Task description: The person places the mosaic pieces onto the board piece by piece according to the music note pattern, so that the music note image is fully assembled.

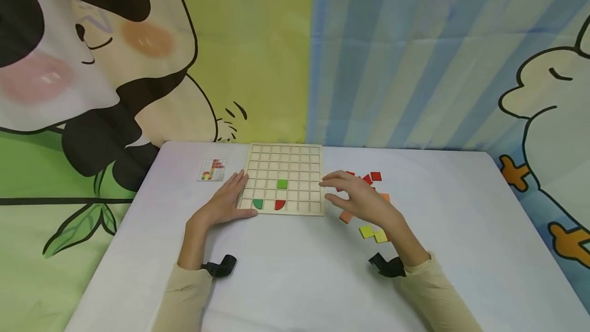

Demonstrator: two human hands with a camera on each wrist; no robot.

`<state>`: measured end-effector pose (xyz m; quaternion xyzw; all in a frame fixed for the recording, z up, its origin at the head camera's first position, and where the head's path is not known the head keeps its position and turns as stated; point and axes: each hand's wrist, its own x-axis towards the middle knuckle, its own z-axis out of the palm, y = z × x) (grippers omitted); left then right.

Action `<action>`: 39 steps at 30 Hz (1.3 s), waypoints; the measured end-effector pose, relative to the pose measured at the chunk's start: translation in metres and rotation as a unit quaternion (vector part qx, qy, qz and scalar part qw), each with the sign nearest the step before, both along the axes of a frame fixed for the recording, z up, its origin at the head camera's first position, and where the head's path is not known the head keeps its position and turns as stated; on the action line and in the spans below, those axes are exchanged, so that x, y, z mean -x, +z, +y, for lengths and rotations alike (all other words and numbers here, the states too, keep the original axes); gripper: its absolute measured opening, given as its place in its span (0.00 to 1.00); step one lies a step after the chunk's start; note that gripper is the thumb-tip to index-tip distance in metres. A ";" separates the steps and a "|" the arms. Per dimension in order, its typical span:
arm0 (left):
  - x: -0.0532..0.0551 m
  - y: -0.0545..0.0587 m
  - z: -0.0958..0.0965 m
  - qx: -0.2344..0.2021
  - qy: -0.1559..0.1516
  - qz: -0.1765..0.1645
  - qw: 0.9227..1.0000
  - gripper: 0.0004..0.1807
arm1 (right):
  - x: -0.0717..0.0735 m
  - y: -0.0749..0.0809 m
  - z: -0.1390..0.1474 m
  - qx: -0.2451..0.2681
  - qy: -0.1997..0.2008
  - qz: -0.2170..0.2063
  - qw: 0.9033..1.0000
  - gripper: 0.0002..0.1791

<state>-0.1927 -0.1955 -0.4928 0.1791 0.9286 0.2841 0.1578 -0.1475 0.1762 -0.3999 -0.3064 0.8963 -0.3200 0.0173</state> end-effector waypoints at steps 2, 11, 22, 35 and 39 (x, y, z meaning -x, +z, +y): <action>0.000 0.001 -0.002 0.001 0.001 0.001 1.000 0.62 | 0.003 0.004 0.011 0.009 -0.018 0.009 1.000 0.19; -0.001 -0.003 -0.001 -0.001 0.000 0.001 1.000 0.62 | 0.016 0.008 0.053 0.022 -0.084 0.028 0.996 0.21; 0.002 -0.004 -0.002 0.003 0.000 0.005 1.000 0.63 | 0.022 0.012 0.076 0.030 -0.100 0.023 0.994 0.20; 0.001 -0.001 -0.002 -0.006 0.002 0.013 1.000 0.63 | 0.038 -0.012 0.106 -0.083 -0.136 -0.147 0.976 0.26; 0.001 -0.001 -0.002 -0.005 0.001 0.014 1.000 0.63 | 0.043 -0.022 0.111 -0.078 -0.147 -0.138 0.976 0.25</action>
